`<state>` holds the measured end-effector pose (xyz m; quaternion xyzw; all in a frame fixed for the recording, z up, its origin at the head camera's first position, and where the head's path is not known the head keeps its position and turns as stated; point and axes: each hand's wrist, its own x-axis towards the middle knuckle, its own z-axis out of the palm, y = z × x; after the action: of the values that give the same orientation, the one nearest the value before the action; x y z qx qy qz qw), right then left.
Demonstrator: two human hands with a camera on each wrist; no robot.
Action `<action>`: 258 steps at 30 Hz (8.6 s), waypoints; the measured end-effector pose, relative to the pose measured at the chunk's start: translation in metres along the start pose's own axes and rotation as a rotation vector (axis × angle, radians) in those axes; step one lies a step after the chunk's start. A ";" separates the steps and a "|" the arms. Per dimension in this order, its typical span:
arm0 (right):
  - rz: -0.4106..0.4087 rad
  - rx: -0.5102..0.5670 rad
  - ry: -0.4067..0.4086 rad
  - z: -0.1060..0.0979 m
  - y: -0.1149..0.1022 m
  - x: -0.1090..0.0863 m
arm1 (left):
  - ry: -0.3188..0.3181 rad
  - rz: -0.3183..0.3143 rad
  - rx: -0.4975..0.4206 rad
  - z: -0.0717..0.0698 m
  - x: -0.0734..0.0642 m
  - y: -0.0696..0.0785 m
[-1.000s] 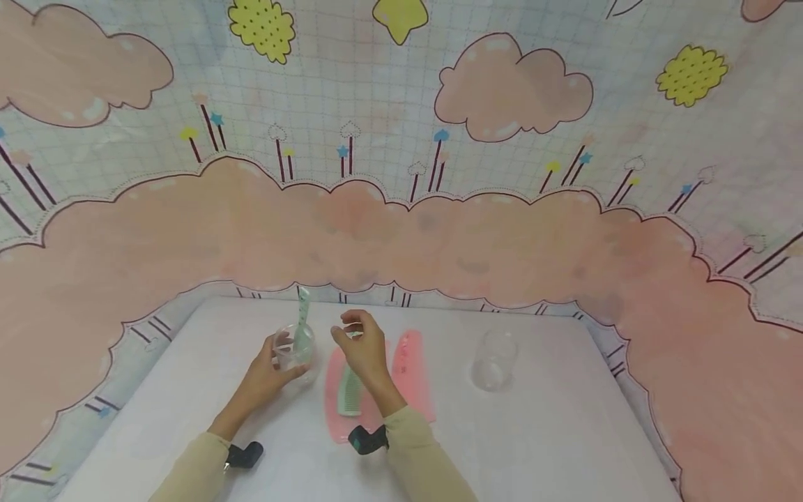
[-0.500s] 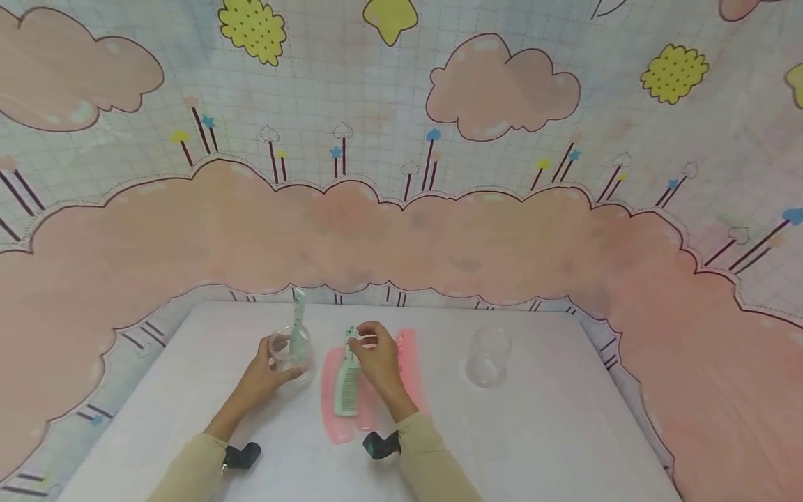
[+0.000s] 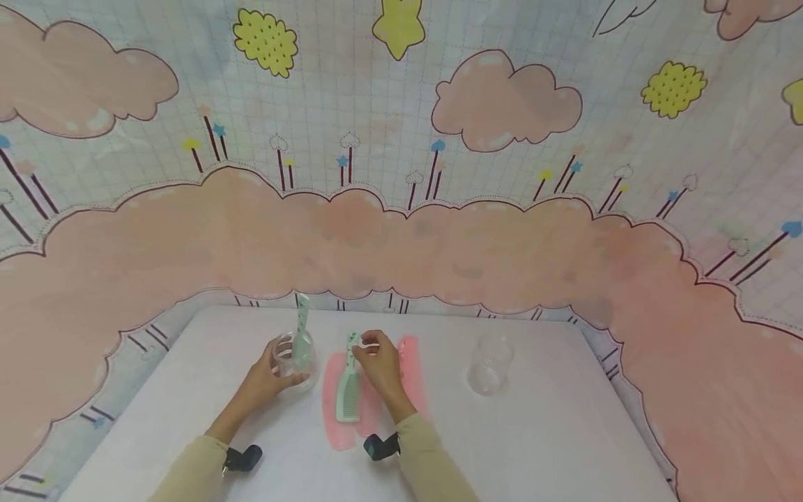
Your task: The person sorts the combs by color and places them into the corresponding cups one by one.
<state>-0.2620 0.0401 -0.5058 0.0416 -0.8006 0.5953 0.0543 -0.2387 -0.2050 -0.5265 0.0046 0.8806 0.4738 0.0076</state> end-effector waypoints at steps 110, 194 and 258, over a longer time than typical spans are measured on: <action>0.001 -0.078 0.121 -0.016 -0.011 0.006 | -0.001 -0.031 -0.033 0.007 -0.001 0.000; -0.340 0.210 0.055 -0.009 -0.133 -0.015 | 0.009 -0.030 -0.074 0.011 0.000 -0.004; -0.199 0.120 0.025 0.069 -0.070 0.014 | 0.000 -0.035 -0.097 0.013 -0.007 -0.009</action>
<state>-0.2689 -0.0463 -0.4568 0.1167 -0.7547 0.6343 0.1205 -0.2319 -0.1991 -0.5415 -0.0111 0.8565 0.5158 0.0160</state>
